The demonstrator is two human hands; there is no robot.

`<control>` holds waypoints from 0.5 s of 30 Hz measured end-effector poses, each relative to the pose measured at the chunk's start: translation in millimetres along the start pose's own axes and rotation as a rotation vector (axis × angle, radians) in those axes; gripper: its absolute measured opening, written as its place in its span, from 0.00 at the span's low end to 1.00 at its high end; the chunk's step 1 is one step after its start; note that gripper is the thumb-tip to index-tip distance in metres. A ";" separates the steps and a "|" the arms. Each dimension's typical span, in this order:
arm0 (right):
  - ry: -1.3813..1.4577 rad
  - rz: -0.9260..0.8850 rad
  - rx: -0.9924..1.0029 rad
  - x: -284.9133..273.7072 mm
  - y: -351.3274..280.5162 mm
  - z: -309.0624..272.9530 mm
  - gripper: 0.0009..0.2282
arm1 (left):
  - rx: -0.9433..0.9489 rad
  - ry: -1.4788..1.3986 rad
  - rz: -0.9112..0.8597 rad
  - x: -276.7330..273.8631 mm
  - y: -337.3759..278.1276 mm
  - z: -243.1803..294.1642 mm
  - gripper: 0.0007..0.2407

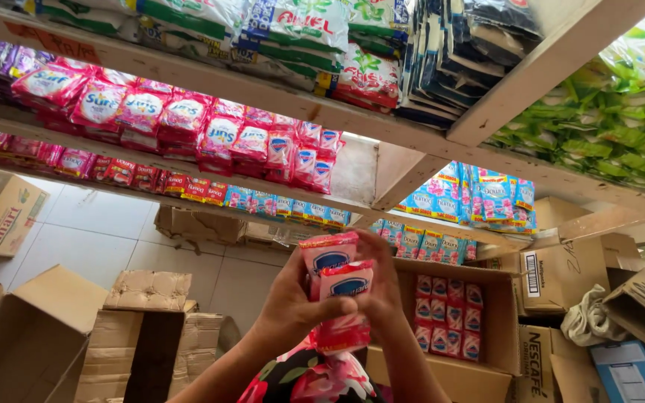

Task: Restocking individual packets of laundry detergent onto wooden shelves from a cardboard shipping box in a small store.

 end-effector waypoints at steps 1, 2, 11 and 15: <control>0.377 -0.135 0.301 -19.2 -16.3 80.0 0.41 | -0.028 0.022 0.064 -3.1 1.0 -1.5 0.33; 0.754 -0.274 0.599 -31.7 -56.9 149.8 0.47 | -0.057 0.044 0.128 -6.2 1.3 -2.5 0.32; 0.501 -0.388 0.612 52.9 -15.6 64.4 0.58 | 0.070 0.229 0.360 -84.2 35.5 5.3 0.29; 0.421 -0.406 0.652 75.9 -9.4 59.1 0.59 | 0.046 0.308 0.380 -107.4 38.9 11.3 0.26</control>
Point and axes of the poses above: each hand's wrist, its own y-axis towards the middle knuckle, its own x-axis out of the palm, z = x × y, the point moved 8 cm from there along y, towards the middle knuckle, and after that the axes turned 10 degrees about x, right-handed, at the moved point
